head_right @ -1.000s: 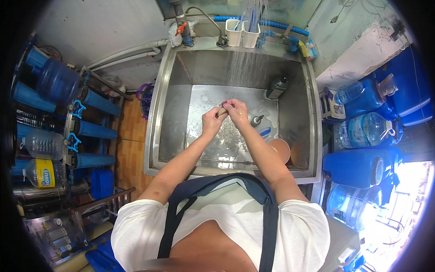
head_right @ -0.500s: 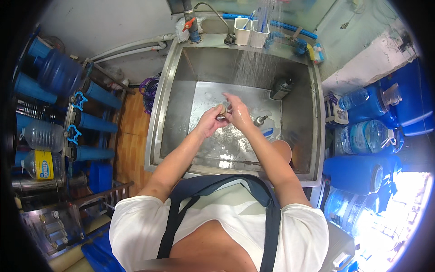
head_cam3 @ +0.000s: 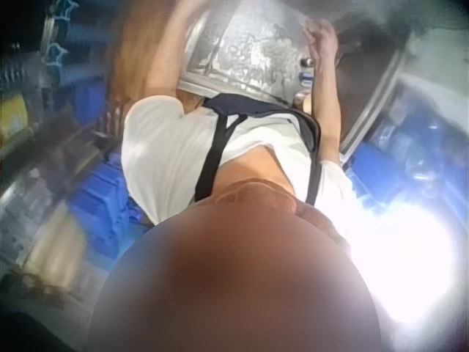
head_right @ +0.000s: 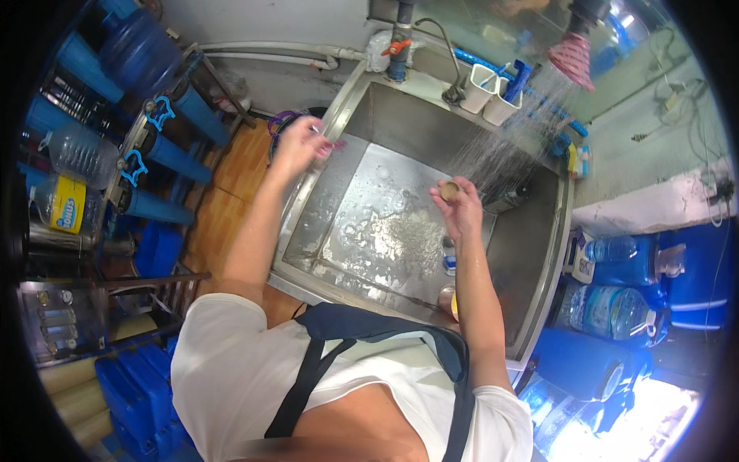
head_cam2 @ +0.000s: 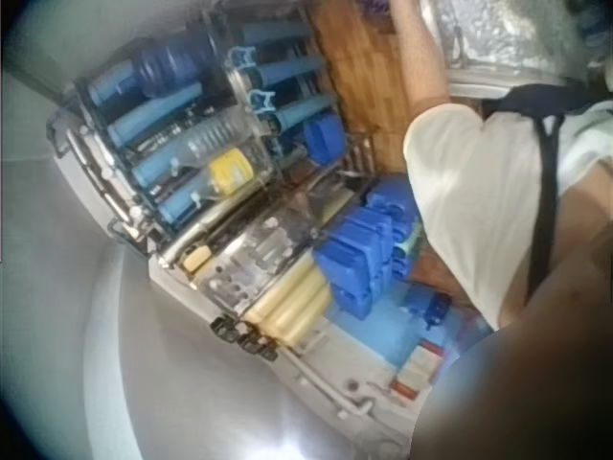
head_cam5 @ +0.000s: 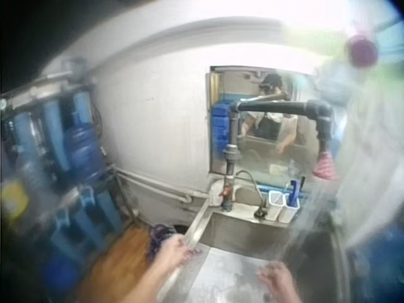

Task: The person washes a plastic container lid under running water, then places it on a shelf with other containers. They then retrieve a small purple seal and apply it to the neck of a blue water jug, repeating this process for several jugs.

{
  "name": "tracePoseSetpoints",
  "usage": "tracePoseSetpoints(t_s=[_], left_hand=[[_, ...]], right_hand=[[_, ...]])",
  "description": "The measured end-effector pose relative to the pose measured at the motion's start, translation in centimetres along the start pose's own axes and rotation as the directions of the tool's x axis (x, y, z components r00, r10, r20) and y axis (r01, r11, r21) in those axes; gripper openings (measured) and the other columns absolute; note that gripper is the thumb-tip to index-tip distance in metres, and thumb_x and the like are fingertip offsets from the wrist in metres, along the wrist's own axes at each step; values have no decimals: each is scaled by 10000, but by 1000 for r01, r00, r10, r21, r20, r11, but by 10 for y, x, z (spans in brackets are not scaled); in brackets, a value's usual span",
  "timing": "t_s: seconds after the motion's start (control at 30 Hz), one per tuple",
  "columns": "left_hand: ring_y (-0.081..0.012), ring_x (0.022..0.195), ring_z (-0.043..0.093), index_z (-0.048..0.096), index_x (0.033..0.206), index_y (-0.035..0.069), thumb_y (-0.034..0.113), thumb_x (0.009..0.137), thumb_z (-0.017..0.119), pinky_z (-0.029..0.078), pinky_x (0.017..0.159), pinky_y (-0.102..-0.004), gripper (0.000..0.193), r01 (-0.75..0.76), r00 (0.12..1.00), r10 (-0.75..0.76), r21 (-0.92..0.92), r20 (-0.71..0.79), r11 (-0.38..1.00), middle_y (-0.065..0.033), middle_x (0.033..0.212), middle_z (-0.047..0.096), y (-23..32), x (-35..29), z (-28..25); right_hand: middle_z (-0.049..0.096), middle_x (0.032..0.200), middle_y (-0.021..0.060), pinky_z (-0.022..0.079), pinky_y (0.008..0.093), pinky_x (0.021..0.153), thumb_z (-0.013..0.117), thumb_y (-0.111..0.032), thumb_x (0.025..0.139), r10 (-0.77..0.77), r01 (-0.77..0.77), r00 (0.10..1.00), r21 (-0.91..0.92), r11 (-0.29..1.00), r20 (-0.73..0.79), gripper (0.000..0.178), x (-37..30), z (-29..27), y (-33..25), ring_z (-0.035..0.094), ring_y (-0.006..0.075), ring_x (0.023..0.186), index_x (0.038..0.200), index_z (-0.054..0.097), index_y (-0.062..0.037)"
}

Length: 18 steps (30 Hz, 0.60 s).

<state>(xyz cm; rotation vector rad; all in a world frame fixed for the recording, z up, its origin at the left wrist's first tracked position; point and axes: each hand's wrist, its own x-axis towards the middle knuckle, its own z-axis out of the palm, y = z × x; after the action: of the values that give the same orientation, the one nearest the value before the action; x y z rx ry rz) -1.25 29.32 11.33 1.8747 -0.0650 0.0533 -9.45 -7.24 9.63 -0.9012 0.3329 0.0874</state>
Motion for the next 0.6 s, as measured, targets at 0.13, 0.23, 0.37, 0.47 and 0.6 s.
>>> tracePoseSetpoints(t_s=[0.13, 0.23, 0.37, 0.47, 0.6], left_hand=[[-407, 1016, 626, 676, 1003, 3, 91, 753, 592, 482, 913, -465, 279, 161, 970, -3, 640, -242, 751, -261, 983, 676, -29, 64, -77], [-404, 869, 680, 653, 1032, -79, 116, 750, 646, 542, 821, -441, 343, 293, 949, -290, 684, -124, 668, -282, 964, 674, -47, 104, -100], [-301, 940, 688, 577, 1249, -26, 163, 738, 713, 566, 710, -410, 561, 450, 868, -485, 580, -106, 680, -248, 1019, 684, -59, 133, -90], [-345, 970, 680, 640, 1160, 4, 237, 772, 694, 544, 817, -437, 456, 355, 932, -310, 648, -189, 674, -236, 1069, 682, -49, 155, -65], [-305, 923, 700, 737, 991, 95, 329, 823, 658, 539, 842, -404, 298, 176, 977, -89, 493, -195, 852, -159, 1021, 717, -18, 192, 2]], right_hand=[[654, 951, 170, 599, 290, 628, 580, 55, 821, -39, 29, 993, -97, 995, -108, 324, 10, -14, -14, 681, 241, 733, 1128, 527, -30], [655, 876, 163, 569, 222, 528, 560, 30, 846, -66, 60, 988, -49, 997, -137, 294, 15, -17, -20, 652, 189, 637, 1136, 552, -20], [656, 936, 212, 609, 277, 632, 584, -101, 897, -34, 12, 987, -138, 990, -156, 368, 17, -8, -38, 676, 244, 714, 1228, 525, 47], [650, 1036, 224, 614, 342, 755, 605, -115, 911, 52, -52, 999, 88, 995, 8, 386, 11, 8, -54, 688, 303, 880, 1243, 513, 59], [644, 1113, 197, 601, 375, 823, 623, -170, 937, -126, 128, 987, -18, 992, 97, 382, 2, 21, -58, 668, 332, 1002, 1238, 535, 49]])
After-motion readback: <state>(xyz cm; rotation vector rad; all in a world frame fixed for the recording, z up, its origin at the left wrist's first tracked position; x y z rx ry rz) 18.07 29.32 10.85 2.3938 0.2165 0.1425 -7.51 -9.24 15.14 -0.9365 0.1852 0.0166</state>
